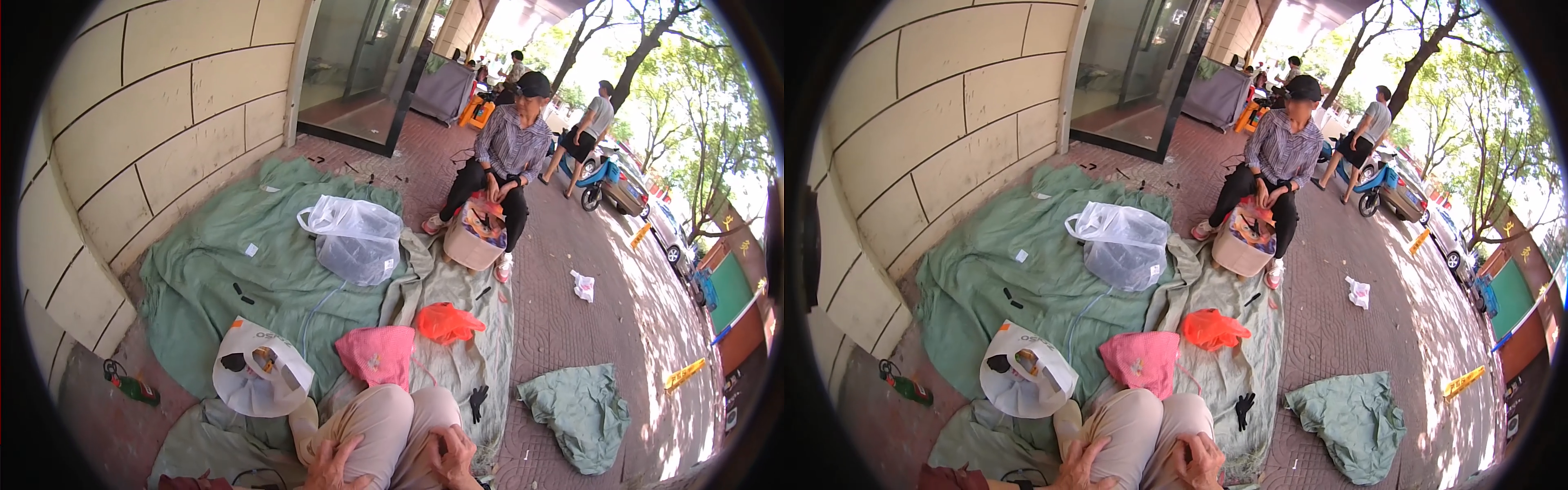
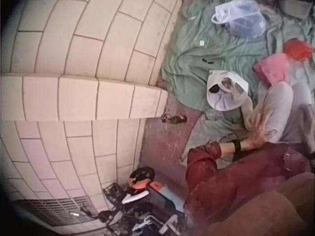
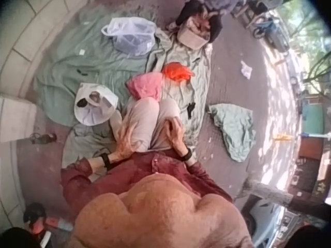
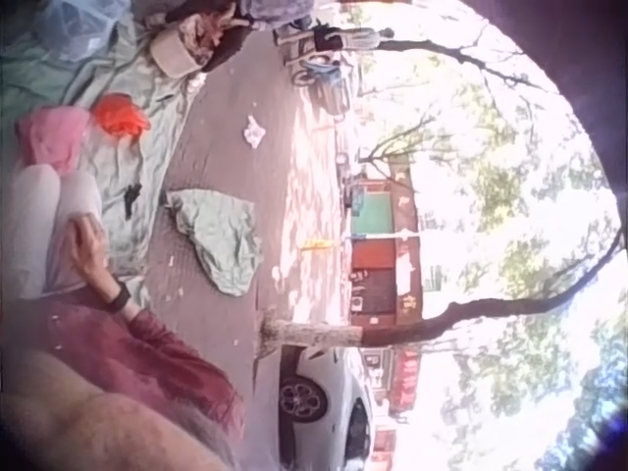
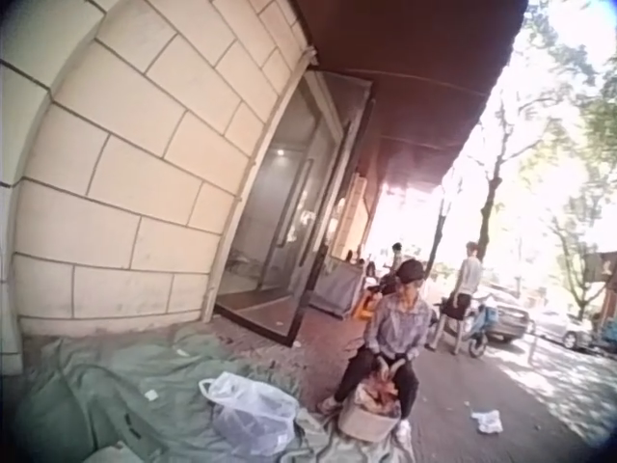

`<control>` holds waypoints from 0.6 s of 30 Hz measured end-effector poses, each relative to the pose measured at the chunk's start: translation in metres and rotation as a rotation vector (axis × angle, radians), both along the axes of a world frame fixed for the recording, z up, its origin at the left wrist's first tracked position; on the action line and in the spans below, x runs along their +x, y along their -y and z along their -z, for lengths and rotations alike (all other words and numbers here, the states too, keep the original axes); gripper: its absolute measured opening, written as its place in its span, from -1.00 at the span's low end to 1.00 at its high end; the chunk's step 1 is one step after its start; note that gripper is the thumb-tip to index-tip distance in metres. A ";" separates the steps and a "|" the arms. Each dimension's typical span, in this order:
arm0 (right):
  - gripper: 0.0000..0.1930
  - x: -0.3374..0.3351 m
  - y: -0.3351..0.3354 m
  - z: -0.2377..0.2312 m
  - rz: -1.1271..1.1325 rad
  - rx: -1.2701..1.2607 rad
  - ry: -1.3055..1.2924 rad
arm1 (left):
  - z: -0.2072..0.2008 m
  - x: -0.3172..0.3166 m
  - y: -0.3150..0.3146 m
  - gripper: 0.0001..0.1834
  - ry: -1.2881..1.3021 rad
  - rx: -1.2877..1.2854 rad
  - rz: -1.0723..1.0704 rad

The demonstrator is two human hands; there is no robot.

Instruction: Sort and inspect small black shoe components, possibly clips or straps, on a sidewalk area.

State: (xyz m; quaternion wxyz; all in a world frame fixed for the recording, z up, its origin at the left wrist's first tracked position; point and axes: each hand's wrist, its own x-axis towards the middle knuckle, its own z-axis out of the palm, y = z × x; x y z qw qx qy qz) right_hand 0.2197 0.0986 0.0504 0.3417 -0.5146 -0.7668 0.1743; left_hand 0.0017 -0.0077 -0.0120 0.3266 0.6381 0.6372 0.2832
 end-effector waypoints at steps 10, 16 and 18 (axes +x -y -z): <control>-0.82 -0.001 -0.005 0.010 0.038 0.162 0.066 | 0.000 -0.001 -0.002 -0.06 0.008 0.102 -0.007; -0.82 -0.002 -0.005 0.010 0.044 0.167 0.065 | -0.010 -0.003 -0.004 -0.05 0.044 0.082 -0.006; -0.83 -0.002 -0.005 0.009 0.050 0.165 0.058 | -0.016 -0.004 -0.005 -0.05 0.096 0.026 0.008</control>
